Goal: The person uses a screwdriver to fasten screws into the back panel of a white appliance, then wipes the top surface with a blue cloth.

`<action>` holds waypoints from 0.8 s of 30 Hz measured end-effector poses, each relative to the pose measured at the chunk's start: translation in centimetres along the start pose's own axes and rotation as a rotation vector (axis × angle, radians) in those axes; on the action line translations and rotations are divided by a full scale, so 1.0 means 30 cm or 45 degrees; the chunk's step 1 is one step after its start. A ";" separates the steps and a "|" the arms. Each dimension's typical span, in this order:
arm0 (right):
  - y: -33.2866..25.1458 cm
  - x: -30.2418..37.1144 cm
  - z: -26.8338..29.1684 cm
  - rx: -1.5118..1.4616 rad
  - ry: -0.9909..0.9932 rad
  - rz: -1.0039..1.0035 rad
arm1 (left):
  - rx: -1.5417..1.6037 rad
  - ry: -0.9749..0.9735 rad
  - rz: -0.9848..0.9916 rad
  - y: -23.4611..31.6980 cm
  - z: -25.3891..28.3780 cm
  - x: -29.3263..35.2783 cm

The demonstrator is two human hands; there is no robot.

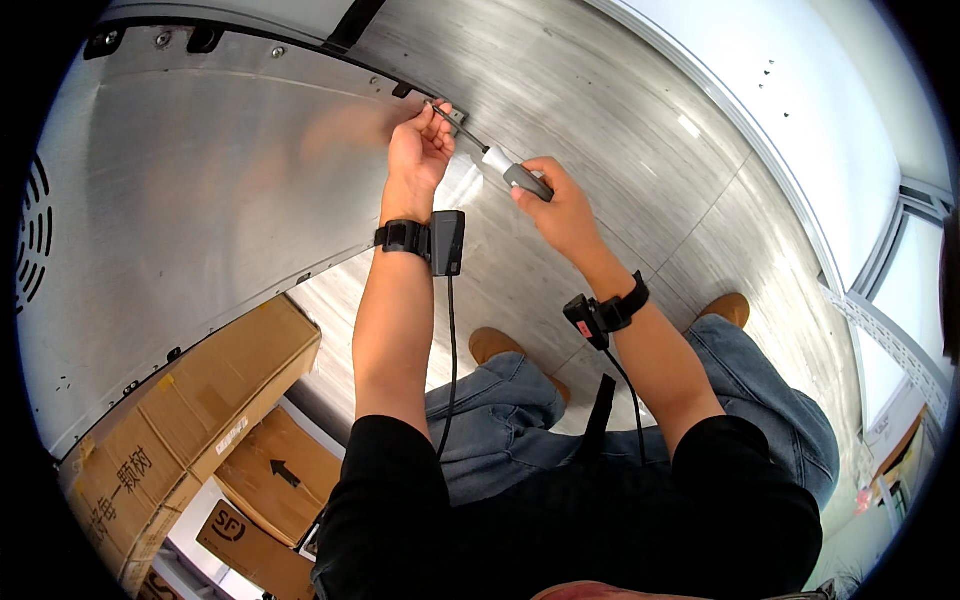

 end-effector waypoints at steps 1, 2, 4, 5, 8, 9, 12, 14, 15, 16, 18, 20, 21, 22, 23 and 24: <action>-0.009 -0.002 -0.001 0.010 0.007 0.022 | 0.013 -0.002 0.004 0.001 0.002 -0.005; -0.016 -0.003 -0.002 0.020 0.014 0.043 | 0.025 -0.004 0.009 0.002 0.004 -0.009; -0.017 -0.005 -0.002 0.034 0.003 0.029 | 0.032 0.025 0.003 0.002 0.004 -0.011; -0.018 -0.005 -0.001 0.042 -0.003 0.022 | 0.035 0.040 0.000 0.002 0.004 -0.012; -0.030 -0.008 0.000 0.053 -0.017 -0.015 | 0.073 0.052 -0.002 0.001 0.004 -0.008; -0.028 -0.009 0.000 0.055 -0.004 -0.002 | 0.077 0.047 0.000 0.000 0.001 -0.006; -0.020 -0.014 0.001 0.128 0.076 0.122 | 0.074 0.030 0.004 0.000 -0.005 -0.004; -0.017 -0.011 0.002 0.265 0.183 0.318 | 0.054 0.017 0.003 0.001 -0.005 -0.005; -0.003 -0.014 0.001 0.265 0.168 0.284 | 0.053 0.032 -0.002 0.002 -0.009 0.001; 0.010 -0.017 0.002 0.266 0.154 0.250 | 0.052 0.046 -0.006 0.002 -0.014 0.006; 0.032 -0.017 0.003 0.123 0.146 0.106 | 0.039 0.038 -0.008 0.002 -0.015 0.008; 0.048 -0.012 -0.003 -0.163 0.158 -0.113 | 0.014 -0.009 0.000 0.005 -0.009 0.001; 0.037 -0.013 -0.003 -0.222 0.153 -0.142 | 0.014 0.003 0.003 0.007 -0.009 0.004; 0.023 -0.013 -0.004 -0.282 0.148 -0.171 | 0.014 0.015 0.007 0.009 -0.010 0.007; 0.016 -0.011 -0.007 -0.342 0.142 -0.200 | 0.014 0.027 0.011 0.010 -0.010 0.010; 0.019 -0.009 -0.004 -0.274 0.185 -0.115 | 0.013 0.024 0.011 0.009 -0.013 0.007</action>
Point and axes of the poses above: each hand's wrist, its own x-axis away from the middle knuckle, its own z-axis out of the back of the hand, y = z × x, the point moved 5 cm from there along -x, towards the middle knuckle, and after that the axes turned 11 degrees about z, right-handed, at the moved point
